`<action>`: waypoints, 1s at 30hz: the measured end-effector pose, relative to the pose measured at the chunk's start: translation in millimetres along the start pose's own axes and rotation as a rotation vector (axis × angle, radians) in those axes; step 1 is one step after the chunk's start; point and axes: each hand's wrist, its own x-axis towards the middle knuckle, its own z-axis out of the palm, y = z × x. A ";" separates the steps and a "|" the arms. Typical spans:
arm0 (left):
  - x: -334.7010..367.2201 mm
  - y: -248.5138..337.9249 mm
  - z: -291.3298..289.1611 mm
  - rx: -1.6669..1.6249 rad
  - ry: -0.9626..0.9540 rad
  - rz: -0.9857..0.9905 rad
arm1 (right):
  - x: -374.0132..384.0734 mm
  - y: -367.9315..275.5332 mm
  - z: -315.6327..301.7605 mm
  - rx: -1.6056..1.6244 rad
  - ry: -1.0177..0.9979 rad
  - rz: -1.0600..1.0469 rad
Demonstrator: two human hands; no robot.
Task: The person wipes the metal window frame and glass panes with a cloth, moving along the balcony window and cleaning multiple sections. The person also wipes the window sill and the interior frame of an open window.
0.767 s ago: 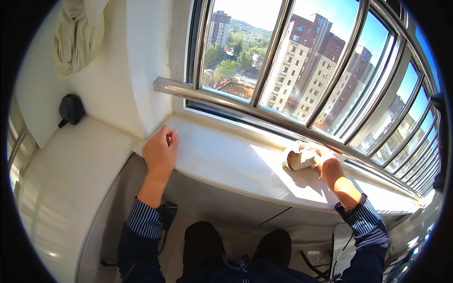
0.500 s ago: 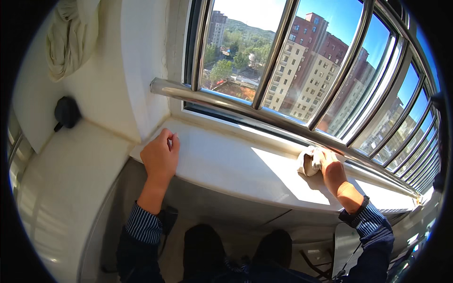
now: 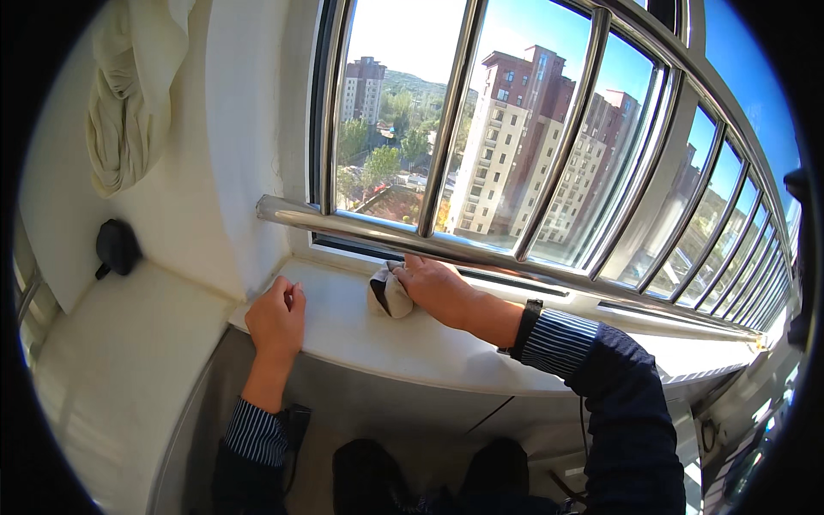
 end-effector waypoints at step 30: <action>-3.6 0.9 -2.6 -0.083 0.036 0.055 | 124.1 156.1 -207.5 -0.272 1.080 0.397</action>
